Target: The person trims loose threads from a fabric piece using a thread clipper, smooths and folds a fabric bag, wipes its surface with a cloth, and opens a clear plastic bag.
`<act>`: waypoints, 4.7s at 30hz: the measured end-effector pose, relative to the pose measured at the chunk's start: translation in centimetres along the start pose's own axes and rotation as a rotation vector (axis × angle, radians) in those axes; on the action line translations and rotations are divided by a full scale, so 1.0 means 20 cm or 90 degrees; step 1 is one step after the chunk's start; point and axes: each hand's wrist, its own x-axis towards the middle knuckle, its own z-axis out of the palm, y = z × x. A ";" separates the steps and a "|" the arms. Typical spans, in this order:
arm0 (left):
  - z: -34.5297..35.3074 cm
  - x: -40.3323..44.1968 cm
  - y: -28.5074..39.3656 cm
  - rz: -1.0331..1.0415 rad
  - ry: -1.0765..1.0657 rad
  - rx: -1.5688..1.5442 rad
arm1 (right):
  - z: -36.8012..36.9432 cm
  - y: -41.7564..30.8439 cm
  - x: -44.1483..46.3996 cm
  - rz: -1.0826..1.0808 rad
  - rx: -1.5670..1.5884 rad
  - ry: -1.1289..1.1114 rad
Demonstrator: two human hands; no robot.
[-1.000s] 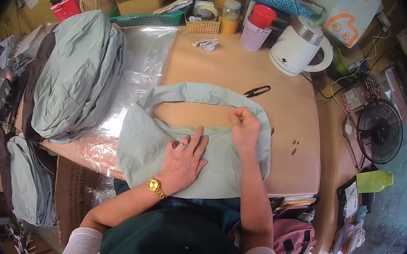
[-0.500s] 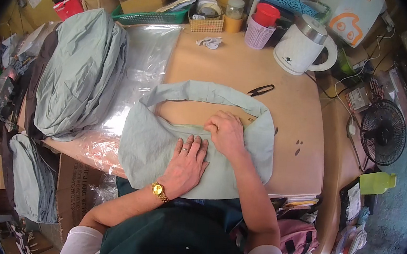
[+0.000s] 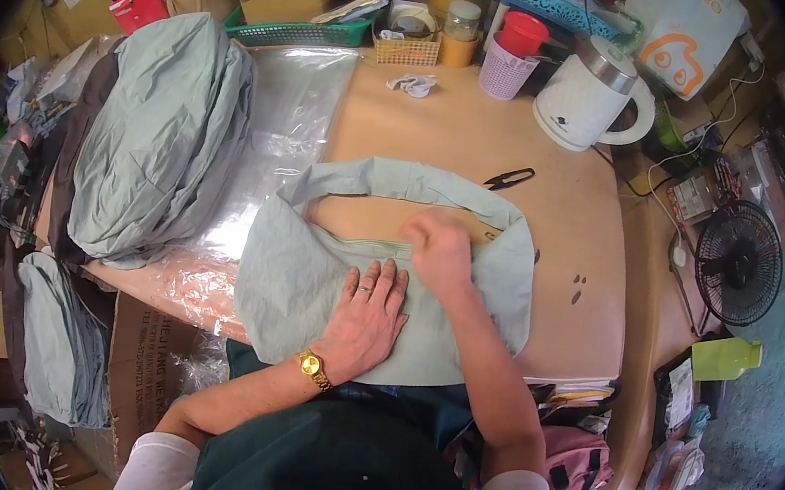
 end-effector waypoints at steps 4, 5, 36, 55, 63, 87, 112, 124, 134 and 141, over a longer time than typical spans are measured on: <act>0.01 0.00 -0.03 0.000 0.032 -0.068 | -0.14 0.25 0.08 0.453 0.509 0.146; -0.02 0.00 -0.03 -0.016 0.023 -0.047 | -0.19 0.28 0.10 0.474 0.542 0.156; -0.34 -0.03 -0.74 -0.031 0.318 -0.147 | -0.56 0.27 -0.49 0.063 -0.200 0.095; -0.26 -0.11 -0.03 0.290 -0.116 -0.265 | -0.28 -0.16 -0.38 0.274 -0.251 -0.196; -0.52 -0.35 -0.55 0.207 -0.088 -0.033 | -0.32 -0.20 -0.31 0.247 -0.215 -0.191; -0.55 -0.08 -0.49 -0.151 0.022 -0.642 | -0.22 -0.37 -0.05 0.436 1.273 0.199; -0.61 0.16 -0.26 -0.048 -0.095 -0.435 | -0.17 -0.49 -0.13 0.502 0.929 0.134; -0.73 0.06 -0.35 -0.091 -0.080 -0.408 | -0.19 -0.54 -0.28 0.371 0.745 0.245; -0.71 0.21 -0.16 0.014 -0.018 -0.412 | -0.22 -0.64 -0.23 0.363 0.728 0.167; -0.59 0.19 -0.12 -0.071 0.079 -0.416 | -0.22 -0.59 -0.26 0.409 0.681 0.234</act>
